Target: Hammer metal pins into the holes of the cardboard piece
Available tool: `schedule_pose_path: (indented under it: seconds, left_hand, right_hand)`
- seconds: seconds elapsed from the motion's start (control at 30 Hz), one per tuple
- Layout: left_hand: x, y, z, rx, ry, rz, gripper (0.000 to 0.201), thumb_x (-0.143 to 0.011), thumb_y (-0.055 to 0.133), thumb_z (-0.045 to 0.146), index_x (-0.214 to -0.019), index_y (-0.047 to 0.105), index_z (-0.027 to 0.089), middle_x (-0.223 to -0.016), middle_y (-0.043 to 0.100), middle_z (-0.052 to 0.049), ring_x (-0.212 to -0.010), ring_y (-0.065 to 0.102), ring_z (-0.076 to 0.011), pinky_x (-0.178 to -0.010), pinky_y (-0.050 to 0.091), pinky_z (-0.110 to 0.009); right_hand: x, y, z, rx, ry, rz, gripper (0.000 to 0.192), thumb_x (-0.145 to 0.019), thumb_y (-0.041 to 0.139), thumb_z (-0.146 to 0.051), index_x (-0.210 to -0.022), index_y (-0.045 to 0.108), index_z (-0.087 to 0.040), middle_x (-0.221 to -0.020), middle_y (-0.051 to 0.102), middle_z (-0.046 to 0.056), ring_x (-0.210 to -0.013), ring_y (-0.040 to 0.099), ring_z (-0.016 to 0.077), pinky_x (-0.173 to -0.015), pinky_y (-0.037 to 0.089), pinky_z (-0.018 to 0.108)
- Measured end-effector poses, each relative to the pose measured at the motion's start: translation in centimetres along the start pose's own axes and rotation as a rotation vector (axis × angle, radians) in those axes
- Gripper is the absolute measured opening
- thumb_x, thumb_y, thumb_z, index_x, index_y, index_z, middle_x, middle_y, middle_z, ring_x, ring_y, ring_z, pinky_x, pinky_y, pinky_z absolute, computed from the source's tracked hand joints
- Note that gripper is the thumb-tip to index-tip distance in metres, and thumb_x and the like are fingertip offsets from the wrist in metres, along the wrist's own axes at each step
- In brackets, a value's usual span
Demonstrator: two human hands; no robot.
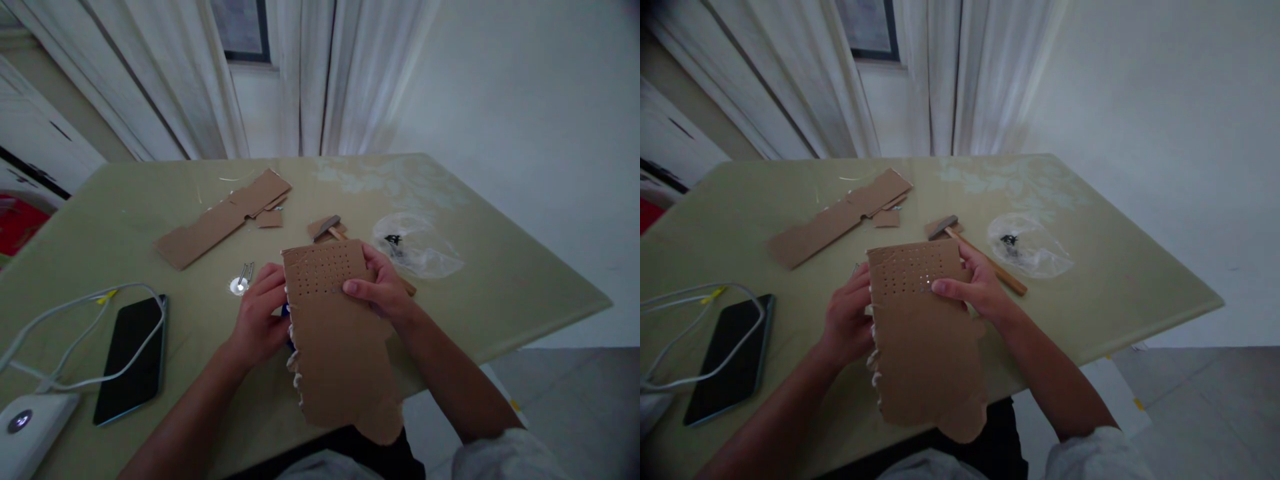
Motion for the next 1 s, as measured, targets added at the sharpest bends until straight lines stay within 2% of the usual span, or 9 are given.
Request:
schedule_pose_path:
  seconds: [0.2,0.33,0.57,0.8,1.0]
  left_hand:
    - [-0.3,0.1,0.6,-0.043,-0.038,0.039,0.011,-0.099,0.074,0.014,-0.103,0.073,0.023,-0.100,0.080,-0.006,-0.092,0.071,-0.0223,-0.079,0.058,-0.036]
    - [-0.6,0.2,1.2,-0.014,-0.028,0.022,0.010,-0.099,0.071,0.016,-0.093,0.073,0.024,-0.103,0.082,-0.007,-0.097,0.075,-0.0238,-0.078,0.061,-0.036]
    - [-0.6,0.1,0.7,-0.017,-0.024,0.042,0.019,-0.101,0.070,0.025,-0.083,0.074,0.024,-0.082,0.078,-0.005,-0.084,0.075,-0.0243,-0.078,0.065,-0.041]
    - [-0.6,0.0,0.6,-0.040,-0.126,-0.020,0.023,-0.103,0.065,0.028,-0.082,0.074,0.028,-0.077,0.074,-0.007,-0.078,0.071,-0.0265,-0.073,0.064,-0.046]
    - [-0.9,-0.1,1.6,0.024,-0.025,0.070,0.022,-0.103,0.068,0.025,-0.082,0.063,0.026,-0.080,0.073,-0.003,-0.079,0.069,-0.0227,-0.071,0.061,-0.038]
  right_hand:
    - [0.2,-0.2,0.2,0.025,0.011,-0.002,0.061,-0.077,0.104,-0.037,-0.128,0.072,-0.025,-0.107,0.085,0.003,-0.083,0.082,0.0185,-0.071,0.071,0.029]
    - [0.3,-0.1,0.3,0.053,0.050,-0.005,0.062,-0.076,0.104,-0.040,-0.126,0.072,-0.026,-0.106,0.084,0.004,-0.080,0.081,0.0195,-0.068,0.070,0.030]
    - [0.5,0.0,0.3,0.121,0.090,-0.038,0.062,-0.076,0.103,-0.050,-0.126,0.072,-0.030,-0.095,0.080,0.001,-0.064,0.071,0.0169,-0.062,0.068,0.033]
    - [0.4,0.0,0.5,0.090,0.082,-0.042,0.061,-0.077,0.102,-0.049,-0.127,0.072,-0.029,-0.093,0.078,-0.001,-0.057,0.065,0.0117,-0.060,0.066,0.028]
    - [0.5,0.3,0.2,0.101,0.100,-0.054,0.058,-0.079,0.102,-0.044,-0.127,0.073,-0.028,-0.093,0.080,0.000,-0.057,0.066,0.0118,-0.058,0.065,0.026]
Point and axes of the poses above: each hand's wrist, its own x-axis away from the middle knuckle, its own y-axis out of the palm, z = x × y, the point moved 4 cm from there along -x, towards the middle knuckle
